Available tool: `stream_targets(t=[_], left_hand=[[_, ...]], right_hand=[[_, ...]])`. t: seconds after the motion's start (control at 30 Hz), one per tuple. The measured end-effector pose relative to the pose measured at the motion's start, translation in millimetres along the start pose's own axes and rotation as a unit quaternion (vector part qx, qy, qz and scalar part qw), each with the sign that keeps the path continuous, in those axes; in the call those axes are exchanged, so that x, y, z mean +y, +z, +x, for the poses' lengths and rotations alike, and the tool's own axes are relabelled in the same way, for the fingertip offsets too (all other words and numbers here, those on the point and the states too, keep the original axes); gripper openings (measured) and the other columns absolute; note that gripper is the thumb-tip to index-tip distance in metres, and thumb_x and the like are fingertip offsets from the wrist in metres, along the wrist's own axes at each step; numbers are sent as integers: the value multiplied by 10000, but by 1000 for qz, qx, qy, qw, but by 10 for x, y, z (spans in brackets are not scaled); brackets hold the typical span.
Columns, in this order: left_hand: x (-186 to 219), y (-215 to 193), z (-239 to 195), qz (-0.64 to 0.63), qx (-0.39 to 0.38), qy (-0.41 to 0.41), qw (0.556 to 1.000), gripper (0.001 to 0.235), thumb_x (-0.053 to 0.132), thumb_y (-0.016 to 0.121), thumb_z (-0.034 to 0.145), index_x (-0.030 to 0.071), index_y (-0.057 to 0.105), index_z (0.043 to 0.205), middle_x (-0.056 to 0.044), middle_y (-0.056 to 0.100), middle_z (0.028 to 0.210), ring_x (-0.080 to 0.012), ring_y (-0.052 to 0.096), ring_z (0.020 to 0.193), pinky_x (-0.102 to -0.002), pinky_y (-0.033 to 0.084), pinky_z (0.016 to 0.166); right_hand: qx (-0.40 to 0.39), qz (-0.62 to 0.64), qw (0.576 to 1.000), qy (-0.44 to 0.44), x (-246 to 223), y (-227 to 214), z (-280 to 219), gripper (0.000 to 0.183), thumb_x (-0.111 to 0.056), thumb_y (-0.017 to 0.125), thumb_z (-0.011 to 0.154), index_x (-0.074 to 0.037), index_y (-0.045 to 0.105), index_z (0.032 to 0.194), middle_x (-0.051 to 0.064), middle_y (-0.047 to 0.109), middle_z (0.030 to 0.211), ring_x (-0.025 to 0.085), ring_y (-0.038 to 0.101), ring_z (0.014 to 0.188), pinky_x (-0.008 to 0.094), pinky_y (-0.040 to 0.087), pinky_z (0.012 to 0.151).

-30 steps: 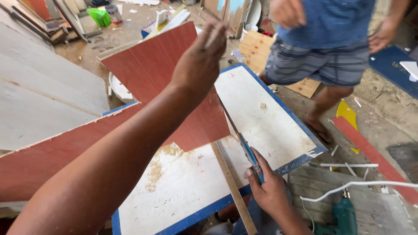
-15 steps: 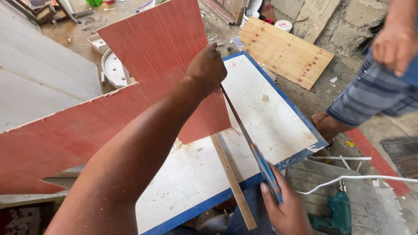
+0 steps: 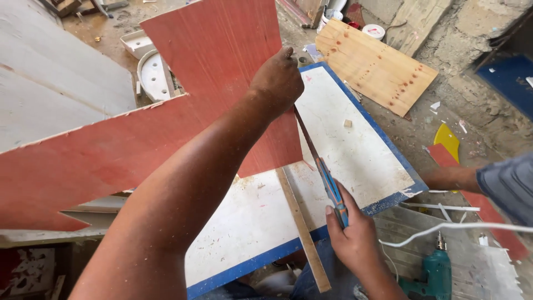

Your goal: Using a hand saw to cut a large wooden sheet shaped like the number one along a marked line.

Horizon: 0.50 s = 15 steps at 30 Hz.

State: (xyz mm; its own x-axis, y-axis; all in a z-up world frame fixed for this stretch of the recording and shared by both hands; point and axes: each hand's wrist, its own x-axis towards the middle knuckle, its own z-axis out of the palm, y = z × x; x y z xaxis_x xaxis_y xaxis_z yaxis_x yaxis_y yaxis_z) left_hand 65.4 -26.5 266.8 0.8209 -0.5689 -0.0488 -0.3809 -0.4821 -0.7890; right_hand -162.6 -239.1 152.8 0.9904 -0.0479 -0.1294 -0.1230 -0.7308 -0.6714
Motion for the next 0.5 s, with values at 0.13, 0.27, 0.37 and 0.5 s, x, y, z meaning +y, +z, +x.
stream_targets(t=[0.13, 0.27, 0.37, 0.5], left_hand=[[-12, 38, 3, -10, -21, -7, 1000, 217, 424, 685, 965, 261, 803, 1047, 0, 790, 1162, -211, 652, 1196, -438, 302, 1163], [23, 189, 89, -19, 18, -30, 999, 312, 425, 698, 942, 278, 747, 1213, 44, 758, 1262, -198, 646, 1231, -426, 324, 1124], [19, 138, 65, -21, -5, -19, 1000, 271, 455, 719, 943, 233, 798, 1078, -5, 809, 1098, -219, 681, 1147, -434, 324, 1126], [46, 77, -47, -11, 12, -9, 1000, 250, 413, 664, 976, 256, 782, 1129, 3, 788, 1155, -205, 663, 1156, -440, 294, 1169]], right_hand=[[-25, 22, 999, 35, -24, -175, -264, 658, -464, 514, 908, -345, 478, 1554, 55, 820, 1082, 292, 786, 983, 388, 547, 736], [14, -7, 978, 209, 195, -143, -717, 632, -449, 622, 882, -476, 564, 1511, 87, 667, 628, 195, 702, 578, 305, 495, 619], [-59, -104, 951, 286, 322, -78, -675, 713, -569, 551, 891, -587, 345, 1573, -189, 759, 1257, 115, 793, 1070, 244, 613, 952], [-7, -26, 999, 45, 17, 32, -198, 666, -434, 538, 928, -362, 435, 1581, 119, 685, 691, 238, 627, 479, 351, 434, 527]])
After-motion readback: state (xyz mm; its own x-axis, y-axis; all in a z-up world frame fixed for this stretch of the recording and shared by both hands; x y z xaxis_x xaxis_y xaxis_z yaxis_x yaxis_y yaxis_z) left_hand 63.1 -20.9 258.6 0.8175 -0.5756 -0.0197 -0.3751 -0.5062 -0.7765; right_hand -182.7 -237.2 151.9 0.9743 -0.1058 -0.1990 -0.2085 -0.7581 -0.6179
